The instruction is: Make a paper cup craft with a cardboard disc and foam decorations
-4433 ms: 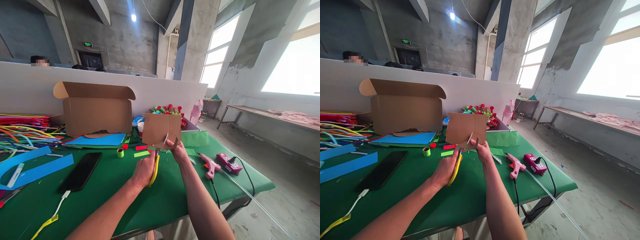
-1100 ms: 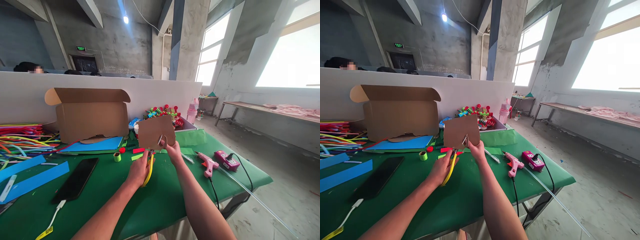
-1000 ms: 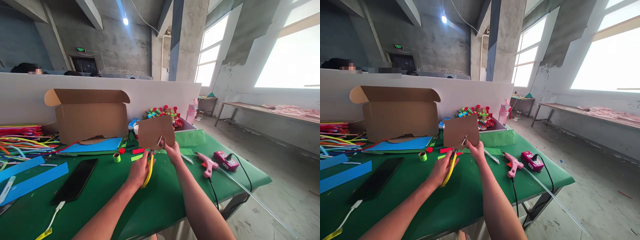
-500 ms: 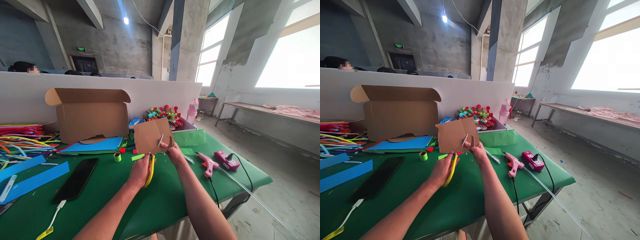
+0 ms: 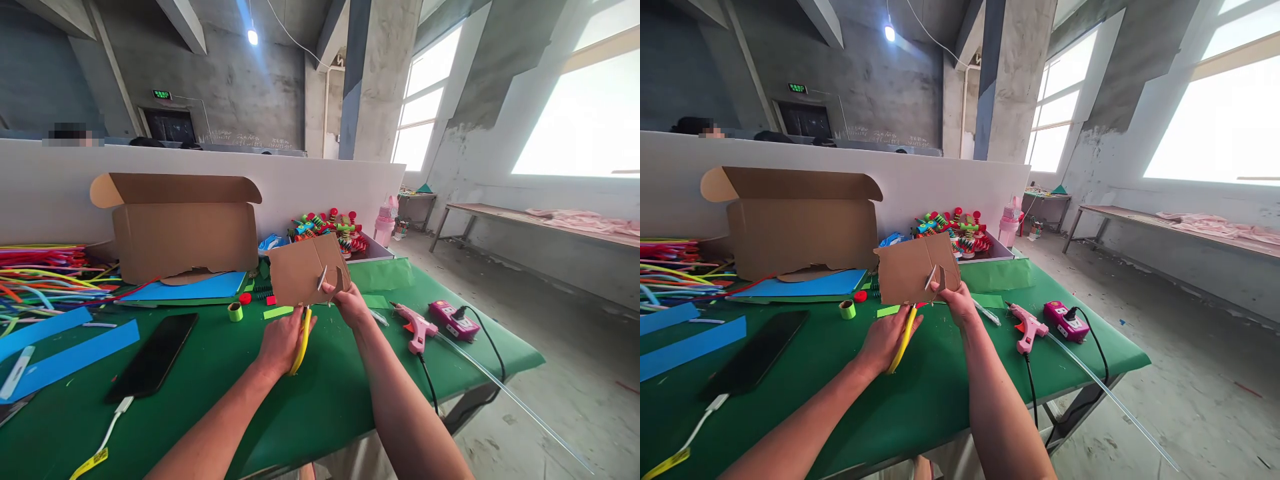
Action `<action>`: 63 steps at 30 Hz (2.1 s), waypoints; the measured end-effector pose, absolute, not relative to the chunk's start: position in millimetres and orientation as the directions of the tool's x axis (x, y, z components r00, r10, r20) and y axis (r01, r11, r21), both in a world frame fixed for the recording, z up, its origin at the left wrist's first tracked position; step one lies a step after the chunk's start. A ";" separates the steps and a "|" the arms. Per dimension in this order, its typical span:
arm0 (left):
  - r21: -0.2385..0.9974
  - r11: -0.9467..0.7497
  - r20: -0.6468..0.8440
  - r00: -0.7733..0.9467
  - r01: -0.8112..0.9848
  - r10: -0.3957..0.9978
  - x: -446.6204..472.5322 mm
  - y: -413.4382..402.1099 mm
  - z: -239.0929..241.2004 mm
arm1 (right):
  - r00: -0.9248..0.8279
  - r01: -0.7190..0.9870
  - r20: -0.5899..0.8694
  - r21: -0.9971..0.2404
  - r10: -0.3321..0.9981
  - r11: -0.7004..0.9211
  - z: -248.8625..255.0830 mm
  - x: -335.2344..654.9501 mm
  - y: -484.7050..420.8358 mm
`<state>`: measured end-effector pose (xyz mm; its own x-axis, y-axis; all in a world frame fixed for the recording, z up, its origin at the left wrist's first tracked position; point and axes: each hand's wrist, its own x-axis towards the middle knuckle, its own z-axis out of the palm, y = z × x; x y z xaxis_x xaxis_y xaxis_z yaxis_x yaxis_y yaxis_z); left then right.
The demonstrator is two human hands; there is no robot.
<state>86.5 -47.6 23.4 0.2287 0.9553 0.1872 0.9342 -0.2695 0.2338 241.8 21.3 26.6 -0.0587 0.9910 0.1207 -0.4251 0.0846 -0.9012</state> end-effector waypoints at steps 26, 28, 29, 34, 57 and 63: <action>0.129 -0.313 0.264 0.271 0.941 0.925 84.1 -46.0 19.8 | -0.067 -0.400 0.139 -0.911 0.988 0.101 26.1 245.4 21.3; 0.126 -0.303 0.264 0.263 0.944 0.928 83.9 -45.6 20.1 | -0.061 -0.401 0.138 -0.910 0.989 0.102 25.4 245.9 21.8; 0.120 -0.302 0.265 0.262 0.946 0.928 83.6 -45.4 20.1 | -0.060 -0.404 0.137 -0.909 0.989 0.101 25.1 246.0 22.0; 0.078 -0.320 0.276 0.288 0.944 0.917 82.1 -44.4 19.9 | -0.075 -0.409 0.148 -0.906 0.986 0.105 23.4 246.5 23.0; 0.090 -0.304 0.202 0.282 0.948 0.938 75.7 -44.2 24.7 | -0.131 -0.337 0.161 -0.935 0.978 0.108 24.4 252.3 22.0; 0.115 -0.235 0.180 0.213 0.965 0.960 80.4 -47.2 26.2 | -0.113 -0.399 0.135 -0.914 0.984 0.079 24.5 247.9 22.1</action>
